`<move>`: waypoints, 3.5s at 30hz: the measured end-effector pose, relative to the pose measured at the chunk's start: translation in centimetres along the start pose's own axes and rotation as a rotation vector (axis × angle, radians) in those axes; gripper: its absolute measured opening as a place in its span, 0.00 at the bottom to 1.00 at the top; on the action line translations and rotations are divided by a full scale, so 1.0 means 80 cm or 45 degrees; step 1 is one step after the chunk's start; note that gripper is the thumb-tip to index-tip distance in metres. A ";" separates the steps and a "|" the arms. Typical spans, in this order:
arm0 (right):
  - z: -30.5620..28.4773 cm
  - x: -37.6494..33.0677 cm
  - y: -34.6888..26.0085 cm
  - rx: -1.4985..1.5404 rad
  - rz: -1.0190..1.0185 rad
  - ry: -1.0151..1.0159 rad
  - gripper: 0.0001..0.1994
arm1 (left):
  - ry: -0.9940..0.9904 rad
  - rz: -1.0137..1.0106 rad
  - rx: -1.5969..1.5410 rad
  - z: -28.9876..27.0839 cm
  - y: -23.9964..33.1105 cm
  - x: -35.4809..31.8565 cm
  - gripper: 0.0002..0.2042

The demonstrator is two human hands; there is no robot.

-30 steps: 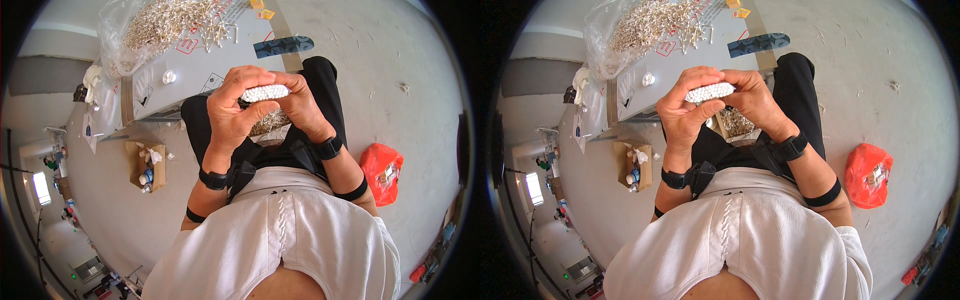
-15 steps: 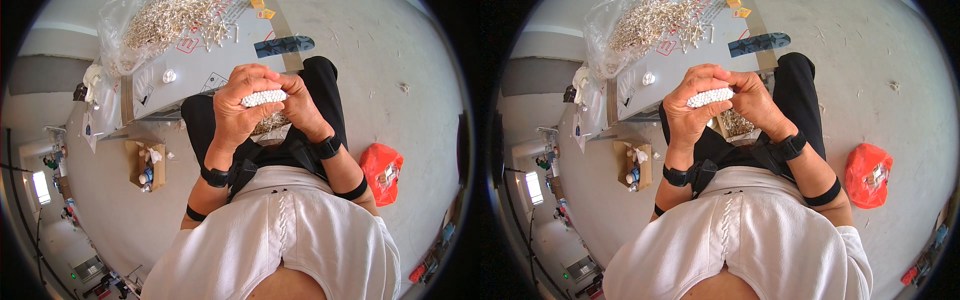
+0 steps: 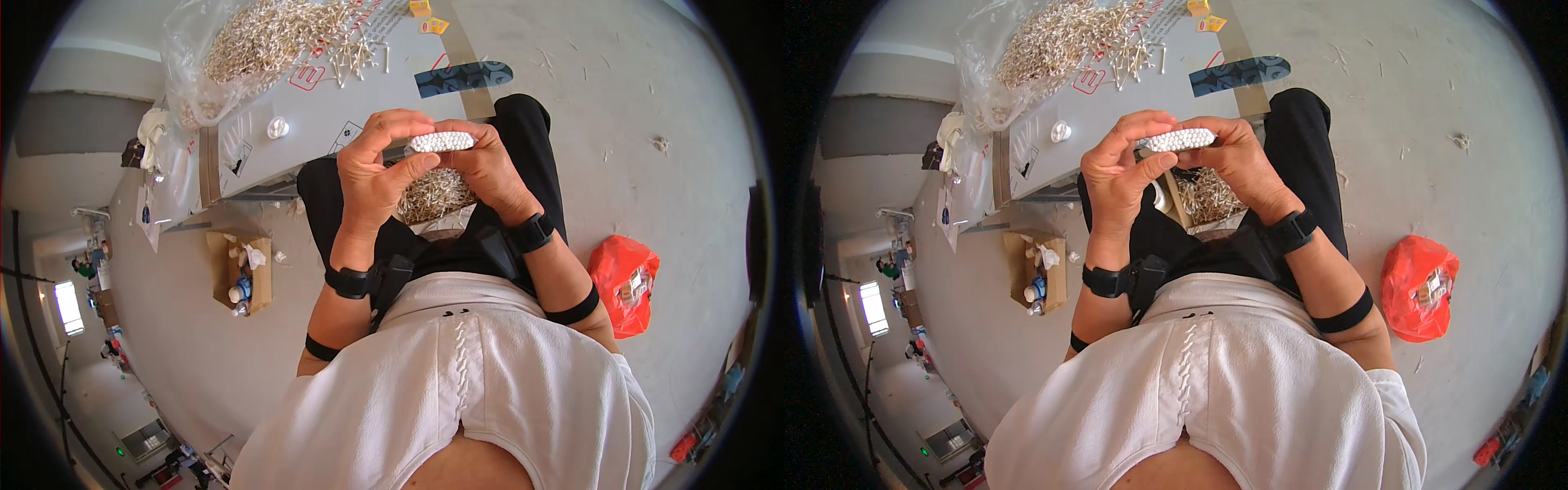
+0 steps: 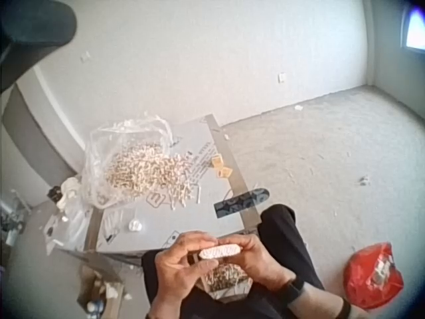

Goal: The recorder is manually packaging cotton swabs by aligning them on a card and placing them into a small plastic bag.

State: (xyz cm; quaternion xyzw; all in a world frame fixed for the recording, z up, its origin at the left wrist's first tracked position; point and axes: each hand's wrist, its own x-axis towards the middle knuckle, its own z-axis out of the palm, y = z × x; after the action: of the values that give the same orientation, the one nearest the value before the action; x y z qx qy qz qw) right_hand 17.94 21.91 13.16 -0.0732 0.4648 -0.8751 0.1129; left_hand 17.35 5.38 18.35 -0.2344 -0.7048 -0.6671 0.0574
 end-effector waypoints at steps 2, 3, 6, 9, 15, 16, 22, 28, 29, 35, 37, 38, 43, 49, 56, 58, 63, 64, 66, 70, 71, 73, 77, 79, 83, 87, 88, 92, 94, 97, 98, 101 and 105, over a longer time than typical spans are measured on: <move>0.001 -0.001 -0.002 -0.026 0.013 -0.003 0.13 | 0.001 0.015 0.015 -0.002 -0.001 0.000 0.14; 0.001 -0.001 -0.002 -0.026 0.013 -0.002 0.13 | -0.001 0.032 0.028 -0.002 -0.002 0.001 0.13; 0.000 -0.001 -0.002 -0.060 -0.021 0.012 0.15 | -0.013 0.028 0.038 -0.002 -0.004 -0.001 0.13; -0.002 0.000 0.000 -0.103 -0.027 0.020 0.15 | -0.008 0.044 0.056 -0.002 -0.005 -0.001 0.12; -0.004 0.001 0.004 -0.094 -0.018 0.031 0.15 | 0.001 -0.044 0.036 -0.001 -0.004 -0.002 0.12; -0.004 0.001 0.005 -0.112 -0.005 0.057 0.15 | 0.001 -0.044 0.036 -0.002 -0.004 -0.003 0.12; -0.009 0.001 0.006 -0.153 0.038 0.102 0.14 | 0.041 -0.111 0.080 -0.005 -0.015 -0.005 0.12; -0.016 0.002 0.017 -0.113 0.058 0.137 0.13 | 0.023 -0.110 0.153 -0.007 -0.027 -0.008 0.12; -0.018 0.003 0.019 -0.120 0.063 0.147 0.13 | 0.023 -0.111 0.168 -0.007 -0.028 -0.008 0.12; -0.019 0.004 0.022 -0.115 0.082 0.149 0.13 | 0.097 -0.131 0.175 -0.004 -0.031 -0.010 0.10; -0.022 0.004 0.024 -0.156 0.089 0.135 0.13 | 0.104 -0.138 0.180 -0.005 -0.032 -0.010 0.09; -0.023 0.004 0.024 -0.197 0.096 0.121 0.14 | 0.082 -0.121 0.206 -0.007 -0.034 -0.011 0.11; -0.026 0.007 0.028 -0.584 -0.088 0.134 0.13 | -0.023 -0.036 0.422 -0.004 -0.018 -0.002 0.17; -0.008 0.001 -0.003 -1.045 -0.168 0.114 0.12 | -0.167 -0.127 0.607 -0.005 -0.029 -0.007 0.18; -0.005 0.000 -0.005 -0.316 -0.094 0.171 0.11 | 0.302 -0.392 -0.733 -0.007 -0.049 -0.015 0.12; -0.002 -0.001 -0.004 -0.304 -0.124 0.187 0.12 | 0.291 -0.417 -0.693 -0.013 -0.052 -0.016 0.12; 0.013 -0.007 -0.027 -1.041 -0.616 0.218 0.11 | 0.252 -0.357 -0.393 -0.013 -0.032 -0.005 0.16; 0.014 -0.006 -0.027 -1.040 -0.614 0.218 0.11 | 0.173 -0.183 -0.015 -0.016 -0.029 -0.001 0.17; 0.015 -0.005 -0.026 -1.267 -0.847 0.171 0.12 | 0.092 -0.009 0.362 -0.017 -0.022 0.004 0.18; 0.024 -0.007 -0.030 -1.216 -0.918 0.187 0.13 | -0.029 0.003 0.174 -0.016 -0.016 0.003 0.17; 0.026 -0.009 -0.031 -1.043 -0.786 0.167 0.13 | -0.007 -0.077 0.053 -0.017 -0.016 0.001 0.16; 0.024 -0.010 -0.030 -0.873 -0.655 0.150 0.13 | -0.005 -0.066 -0.025 -0.016 -0.017 0.000 0.16; 0.018 -0.011 -0.023 -0.649 -0.585 0.095 0.15 | 0.001 -0.042 0.015 -0.013 -0.009 0.002 0.16; 0.019 -0.011 -0.025 -0.630 -0.611 0.102 0.16 | -0.003 0.025 0.083 -0.014 -0.005 0.003 0.16; 0.021 -0.013 -0.029 -0.694 -0.677 0.118 0.16 | -0.002 0.128 0.231 -0.014 0.000 0.006 0.16; 0.026 -0.016 -0.034 -0.785 -0.741 0.183 0.17 | 0.044 0.161 0.273 -0.009 0.008 0.008 0.16; 0.027 -0.017 -0.035 -0.785 -0.742 0.184 0.17 | 0.031 0.192 0.301 -0.010 0.008 0.009 0.16; 0.027 -0.017 -0.036 -0.825 -0.761 0.207 0.17 | 0.009 0.241 0.332 -0.011 0.007 0.010 0.16; 0.026 -0.017 -0.035 -0.814 -0.760 0.209 0.17 | 0.008 0.246 0.338 -0.010 0.004 0.010 0.15; 0.024 -0.016 -0.034 -0.812 -0.761 0.201 0.16 | 0.006 0.261 0.352 -0.010 0.002 0.011 0.15; 0.023 -0.016 -0.034 -0.826 -0.754 0.200 0.16 | 0.005 0.272 0.358 -0.010 0.002 0.011 0.14; 0.022 -0.015 -0.031 -0.812 -0.742 0.206 0.14 | -0.018 0.287 0.343 -0.009 0.000 0.012 0.15; 0.018 -0.011 -0.028 -0.715 -0.717 0.202 0.12 | -0.054 0.070 0.243 -0.011 0.000 0.003 0.16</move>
State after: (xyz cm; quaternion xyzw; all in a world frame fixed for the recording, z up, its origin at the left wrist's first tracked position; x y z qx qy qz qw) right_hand 18.86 22.21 15.85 -0.1580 0.6549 -0.7137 -0.1918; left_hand 16.93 4.60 18.56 -0.2610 -0.7595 -0.5901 0.0828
